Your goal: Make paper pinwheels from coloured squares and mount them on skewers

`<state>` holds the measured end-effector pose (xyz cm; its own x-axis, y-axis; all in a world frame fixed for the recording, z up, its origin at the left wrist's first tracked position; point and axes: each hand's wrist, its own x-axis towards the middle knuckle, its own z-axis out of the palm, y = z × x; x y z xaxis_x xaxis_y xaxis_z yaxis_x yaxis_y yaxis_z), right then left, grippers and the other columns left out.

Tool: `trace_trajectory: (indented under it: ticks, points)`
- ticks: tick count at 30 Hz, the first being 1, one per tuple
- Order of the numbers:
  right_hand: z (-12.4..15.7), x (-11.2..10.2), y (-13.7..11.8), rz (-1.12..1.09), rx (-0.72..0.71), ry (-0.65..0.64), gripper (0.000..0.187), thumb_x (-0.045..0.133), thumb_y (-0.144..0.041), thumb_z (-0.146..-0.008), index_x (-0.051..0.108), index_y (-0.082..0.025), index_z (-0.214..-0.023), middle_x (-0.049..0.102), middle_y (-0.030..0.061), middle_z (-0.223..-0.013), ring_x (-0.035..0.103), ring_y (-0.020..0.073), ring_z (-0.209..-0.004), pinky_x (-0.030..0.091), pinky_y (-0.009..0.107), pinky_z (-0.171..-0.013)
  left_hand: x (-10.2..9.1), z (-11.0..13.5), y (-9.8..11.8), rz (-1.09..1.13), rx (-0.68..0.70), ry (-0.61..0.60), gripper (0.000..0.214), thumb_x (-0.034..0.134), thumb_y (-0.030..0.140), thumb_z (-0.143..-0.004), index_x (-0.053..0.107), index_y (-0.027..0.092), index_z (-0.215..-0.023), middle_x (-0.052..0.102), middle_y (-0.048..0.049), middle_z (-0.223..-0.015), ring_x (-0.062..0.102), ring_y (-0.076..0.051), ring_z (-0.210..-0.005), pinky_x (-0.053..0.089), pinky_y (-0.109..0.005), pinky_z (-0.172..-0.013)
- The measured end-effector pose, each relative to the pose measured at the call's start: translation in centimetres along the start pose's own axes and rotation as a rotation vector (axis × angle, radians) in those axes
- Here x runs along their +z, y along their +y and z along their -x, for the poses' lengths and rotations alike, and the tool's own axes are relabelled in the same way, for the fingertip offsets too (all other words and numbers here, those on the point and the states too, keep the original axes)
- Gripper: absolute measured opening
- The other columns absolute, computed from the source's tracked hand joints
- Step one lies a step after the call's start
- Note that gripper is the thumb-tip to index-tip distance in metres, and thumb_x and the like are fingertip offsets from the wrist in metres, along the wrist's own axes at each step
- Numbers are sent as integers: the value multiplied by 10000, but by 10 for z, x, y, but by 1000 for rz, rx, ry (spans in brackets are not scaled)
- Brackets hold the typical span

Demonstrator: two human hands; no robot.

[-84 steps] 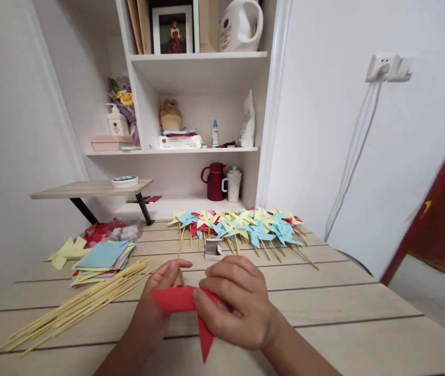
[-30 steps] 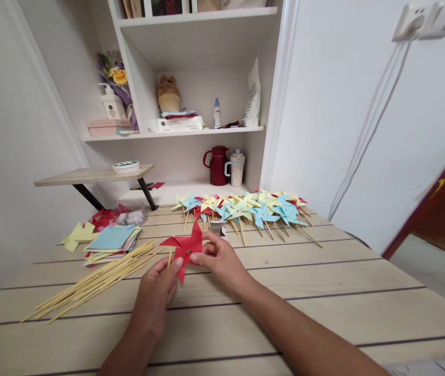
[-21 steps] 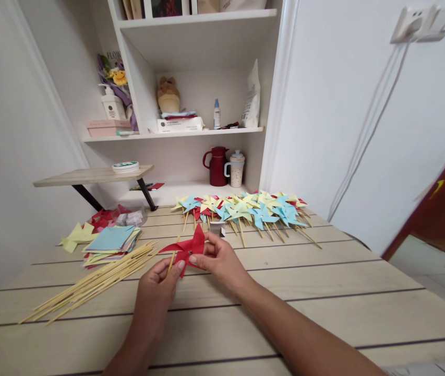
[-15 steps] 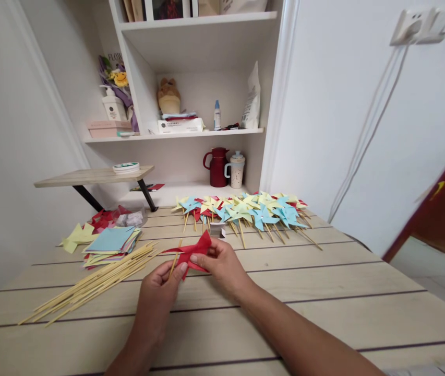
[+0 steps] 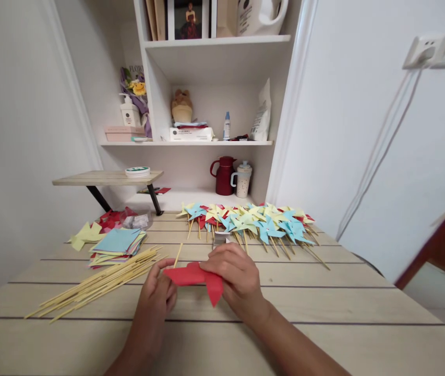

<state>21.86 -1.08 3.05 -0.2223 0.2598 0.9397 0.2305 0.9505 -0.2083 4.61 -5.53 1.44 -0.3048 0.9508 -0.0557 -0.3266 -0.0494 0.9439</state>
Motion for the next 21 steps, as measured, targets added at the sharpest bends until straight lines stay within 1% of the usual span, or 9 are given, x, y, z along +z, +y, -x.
trace_trajectory:
  ticks: [3, 6, 9, 11, 15, 18, 21]
  points:
    - [-2, -1, -1, -2, 25, 9, 307, 644, -106, -866, 720, -293, -1096, 754, 45, -833, 675, 232, -847, 555, 398, -736, -2, -2, -3, 4, -36, -45, 374, 664, 508, -760, 531, 211, -943, 278, 123, -509, 175, -52, -427, 130, -177, -421]
    - [-1, -3, -1, -7, -24, -3, 353, 640, -111, -872, 701, -311, -1156, 757, 46, -864, 673, 236, -861, 554, 415, -758, -4, -3, -5, 39, -72, -57, 361, 694, 487, -737, 537, 208, -904, 276, 123, -501, 159, -49, -433, 120, -181, -421]
    - [1, -4, -1, -19, -69, -25, 332, 606, -175, -911, 695, -321, -1195, 753, 55, -869, 669, 248, -866, 557, 439, -761, -5, -4, -6, 65, -89, -63, 333, 689, 451, -744, 566, 198, -923, 269, 121, -504, 153, -48, -437, 110, -183, -428]
    - [1, -5, -2, -27, -93, -38, 331, 611, -201, -913, 692, -318, -1212, 747, 60, -871, 662, 250, -857, 559, 441, -746, -7, -4, -7, 79, -111, -68, 333, 686, 440, -748, 579, 190, -939, 273, 118, -517, 153, -46, -444, 108, -182, -435]
    - [-3, -9, -10, -11, -126, -63, 336, 625, -193, -904, 697, -313, -1210, 746, 65, -872, 655, 258, -874, 561, 443, -733, -12, -5, -9, 129, -154, -59, 351, 706, 447, -732, 587, 182, -928, 298, 108, -548, 176, -47, -465, 118, -180, -443]
    - [-6, -11, -17, 4, -148, -80, 326, 629, -213, -905, 698, -317, -1206, 752, 62, -861, 663, 255, -848, 563, 436, -711, -14, -5, -10, 173, -181, -52, 368, 719, 448, -719, 595, 178, -937, 279, 114, -543, 161, -45, -459, 119, -183, -439]
    - [-7, -10, -20, 2, -136, -105, 313, 644, -229, -899, 705, -331, -1188, 757, 52, -853, 675, 251, -828, 562, 429, -702, -13, -4, -8, 196, -175, -56, 392, 743, 458, -701, 610, 176, -939, 277, 116, -530, 162, -44, -450, 126, -184, -432]
